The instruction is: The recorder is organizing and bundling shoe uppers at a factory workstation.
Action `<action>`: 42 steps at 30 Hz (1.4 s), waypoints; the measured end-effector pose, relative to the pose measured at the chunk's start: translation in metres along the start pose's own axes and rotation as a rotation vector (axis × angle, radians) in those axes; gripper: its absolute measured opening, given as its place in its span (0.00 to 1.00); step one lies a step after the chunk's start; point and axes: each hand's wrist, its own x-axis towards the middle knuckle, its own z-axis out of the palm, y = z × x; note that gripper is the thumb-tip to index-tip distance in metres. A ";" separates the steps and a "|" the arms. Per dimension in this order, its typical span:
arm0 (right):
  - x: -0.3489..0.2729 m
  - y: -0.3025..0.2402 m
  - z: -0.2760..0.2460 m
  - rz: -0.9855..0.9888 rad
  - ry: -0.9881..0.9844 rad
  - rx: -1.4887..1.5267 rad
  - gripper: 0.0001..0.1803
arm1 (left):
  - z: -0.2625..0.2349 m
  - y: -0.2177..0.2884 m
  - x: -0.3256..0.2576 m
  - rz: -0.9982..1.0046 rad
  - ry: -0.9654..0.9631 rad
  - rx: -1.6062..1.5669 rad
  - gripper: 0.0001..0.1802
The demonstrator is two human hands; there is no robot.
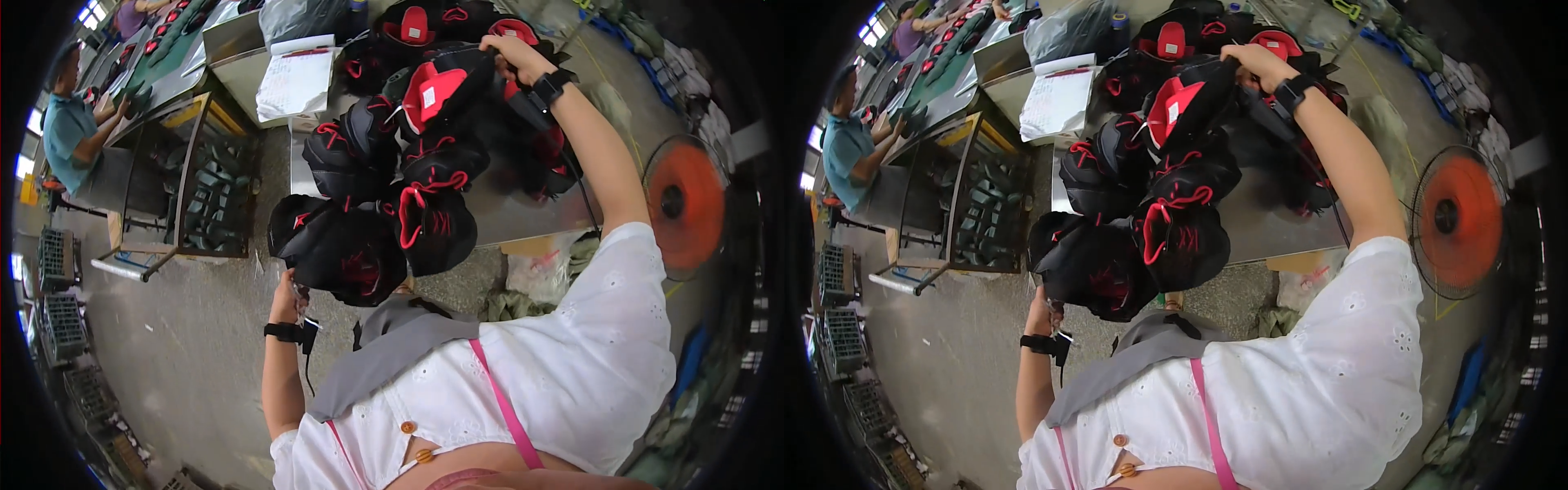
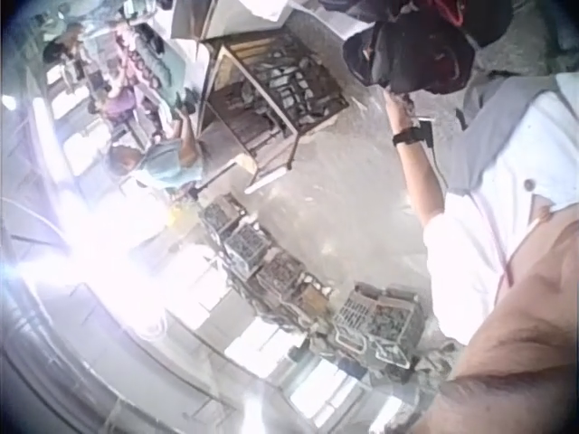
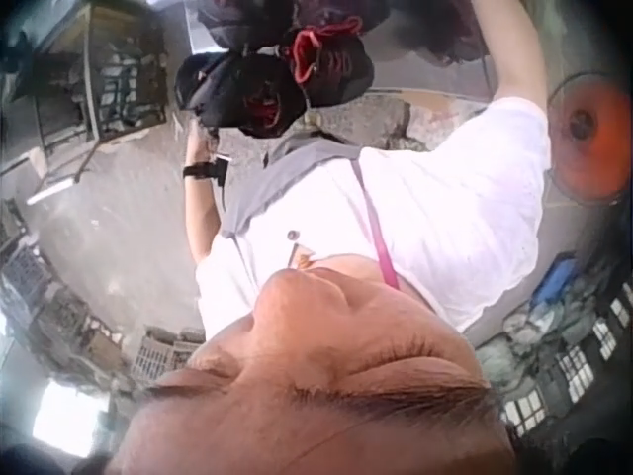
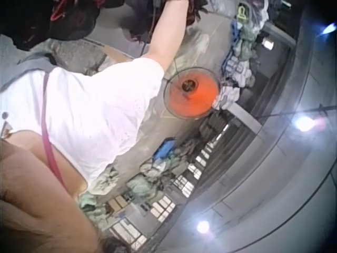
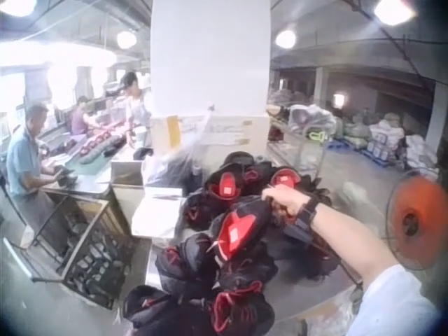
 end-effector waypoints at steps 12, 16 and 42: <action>-0.060 0.124 0.031 0.166 0.277 0.476 0.23 | -0.003 0.006 -0.015 0.927 0.207 0.492 0.21; -0.147 0.189 0.083 0.090 0.059 -0.043 0.25 | 0.036 -0.056 -0.063 0.754 0.030 0.632 0.27; -0.230 0.286 0.166 -0.121 0.155 -0.431 0.13 | 0.056 -0.143 -0.023 0.743 -0.353 0.662 0.59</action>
